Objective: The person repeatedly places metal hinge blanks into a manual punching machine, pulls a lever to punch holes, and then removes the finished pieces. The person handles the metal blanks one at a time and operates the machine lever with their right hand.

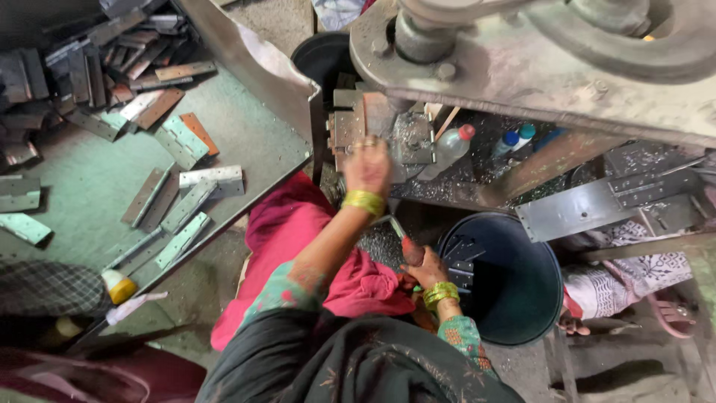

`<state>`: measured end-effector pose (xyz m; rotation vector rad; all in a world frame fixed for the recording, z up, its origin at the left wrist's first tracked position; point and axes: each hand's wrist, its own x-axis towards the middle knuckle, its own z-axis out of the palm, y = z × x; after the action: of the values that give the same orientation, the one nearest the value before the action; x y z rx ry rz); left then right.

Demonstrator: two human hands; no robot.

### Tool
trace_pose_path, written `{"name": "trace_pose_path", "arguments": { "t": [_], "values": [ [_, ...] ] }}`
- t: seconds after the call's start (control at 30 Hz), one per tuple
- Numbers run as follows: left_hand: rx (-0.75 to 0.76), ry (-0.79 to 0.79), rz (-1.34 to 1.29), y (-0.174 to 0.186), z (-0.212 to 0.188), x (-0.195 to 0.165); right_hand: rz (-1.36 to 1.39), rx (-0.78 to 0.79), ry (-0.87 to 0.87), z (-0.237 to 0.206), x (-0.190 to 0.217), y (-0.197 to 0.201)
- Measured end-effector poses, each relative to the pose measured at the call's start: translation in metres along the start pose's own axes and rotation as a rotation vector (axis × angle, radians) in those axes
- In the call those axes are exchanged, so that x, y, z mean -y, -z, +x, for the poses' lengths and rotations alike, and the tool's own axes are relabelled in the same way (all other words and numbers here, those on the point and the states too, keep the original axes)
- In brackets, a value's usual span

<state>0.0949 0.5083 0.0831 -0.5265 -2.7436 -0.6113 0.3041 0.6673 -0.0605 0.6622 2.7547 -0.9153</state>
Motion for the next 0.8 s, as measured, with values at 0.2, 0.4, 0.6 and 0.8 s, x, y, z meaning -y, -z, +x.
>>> {"name": "trace_pose_path", "arguments": {
  "t": [0.2, 0.4, 0.6, 0.8],
  "values": [
    [-0.139, -0.24, -0.168, -0.037, -0.022, -0.009, -0.012, -0.053, 0.057, 0.0, -0.01, -0.006],
    [0.304, -0.203, 0.21, 0.003, -0.039, 0.009, 0.105, 0.012, 0.033, -0.004, 0.006, 0.008],
    [0.158, -0.117, 0.3, -0.013, -0.001, 0.006, -0.059, 0.053, -0.076, -0.003, 0.02, 0.045],
    [0.113, -0.078, 0.237, -0.078, 0.011, 0.019, -0.024, -0.093, 0.04, -0.005, -0.011, -0.026]
  ]
}}
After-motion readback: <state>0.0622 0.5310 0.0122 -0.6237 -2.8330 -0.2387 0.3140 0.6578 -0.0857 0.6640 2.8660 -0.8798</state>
